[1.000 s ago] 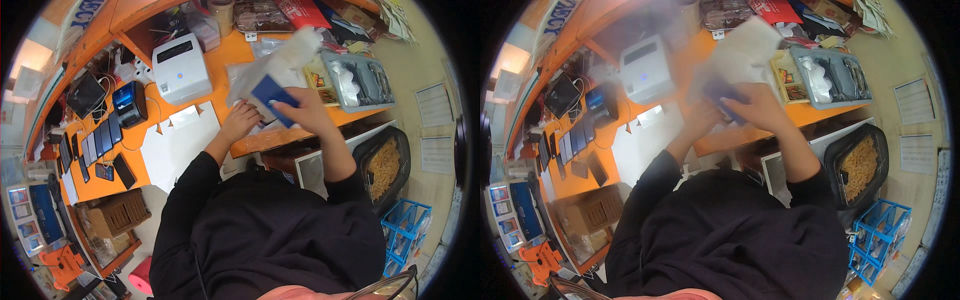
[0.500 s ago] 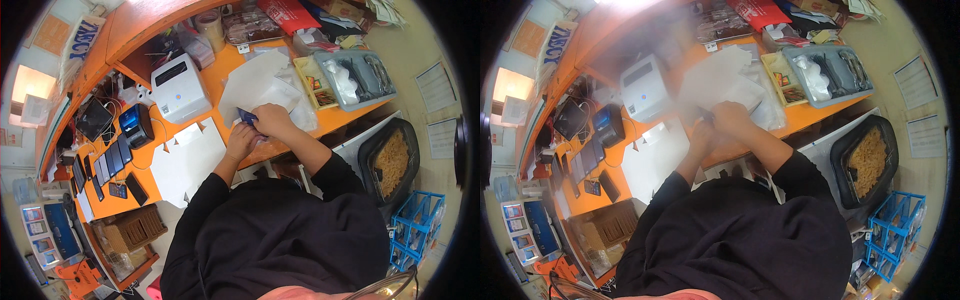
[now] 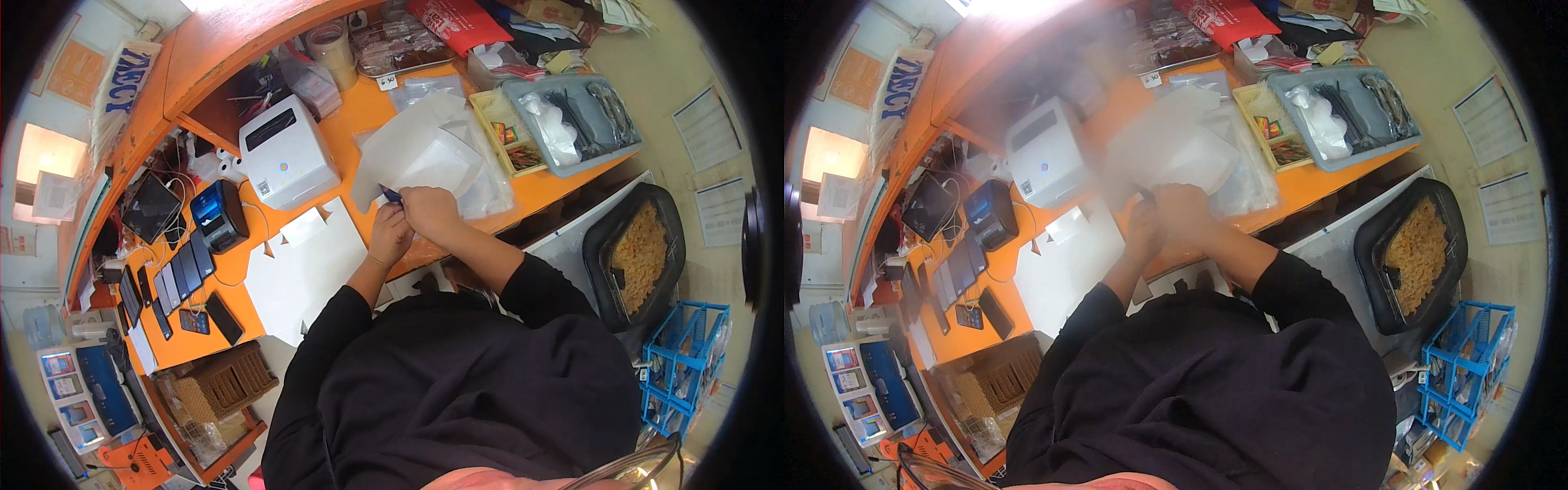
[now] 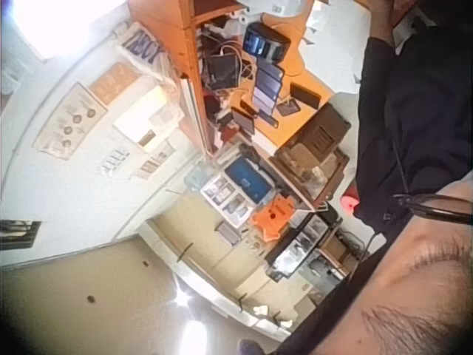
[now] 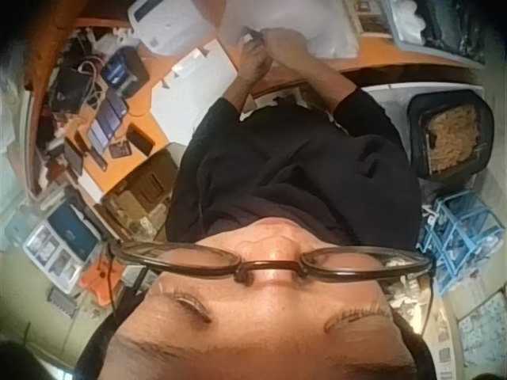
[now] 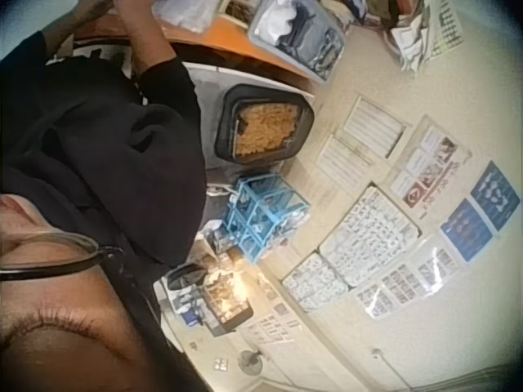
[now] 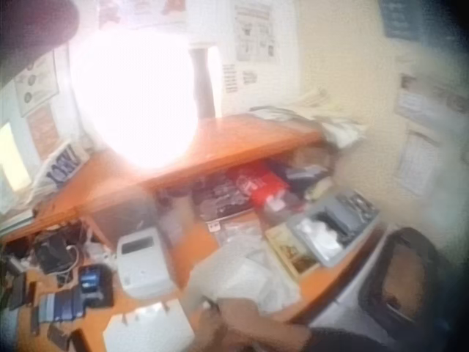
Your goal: The person folds flat cardboard sheets into food boxes by hand, moves a stack of the assembled boxes onto a lower shelf, and continues folding additional boxes.
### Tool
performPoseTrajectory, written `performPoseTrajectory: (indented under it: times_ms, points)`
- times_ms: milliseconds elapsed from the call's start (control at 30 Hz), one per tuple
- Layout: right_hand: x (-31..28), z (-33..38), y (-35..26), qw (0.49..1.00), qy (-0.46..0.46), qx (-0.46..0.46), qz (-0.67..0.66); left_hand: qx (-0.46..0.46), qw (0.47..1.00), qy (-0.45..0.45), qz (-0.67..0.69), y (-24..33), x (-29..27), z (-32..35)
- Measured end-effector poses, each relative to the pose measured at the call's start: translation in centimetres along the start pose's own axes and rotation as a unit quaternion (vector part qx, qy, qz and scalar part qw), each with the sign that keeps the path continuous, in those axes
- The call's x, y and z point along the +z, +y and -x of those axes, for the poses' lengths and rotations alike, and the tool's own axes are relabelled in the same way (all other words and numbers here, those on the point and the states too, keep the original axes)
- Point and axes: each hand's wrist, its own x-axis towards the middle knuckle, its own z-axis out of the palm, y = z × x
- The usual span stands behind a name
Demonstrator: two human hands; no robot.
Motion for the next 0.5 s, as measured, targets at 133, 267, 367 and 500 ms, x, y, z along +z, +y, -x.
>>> performPoseTrajectory:
  times_ms: [133, 267, 367, 500]
  points:
    - [-0.4, 0.2, -0.7, 1.000, -0.015, 0.000, -0.010, 0.001, 1.000, 0.001, 0.001, -0.6, 0.0, 0.2]
    - [-0.9, 0.5, -0.5, 0.999, -0.049, 0.001, -0.022, -0.090, 0.995, -0.023, 0.021, 0.5, 0.0, -0.7]
    - [-1.3, 0.7, -0.7, 0.998, 0.015, -0.021, -0.058, -0.025, 0.998, -0.012, -0.048, 0.5, -1.6, -0.9]
    - [-4.1, 2.2, -1.7, 0.944, 0.239, -0.165, -0.155, -0.252, 0.943, -0.072, 0.206, 6.8, -10.9, -4.5]
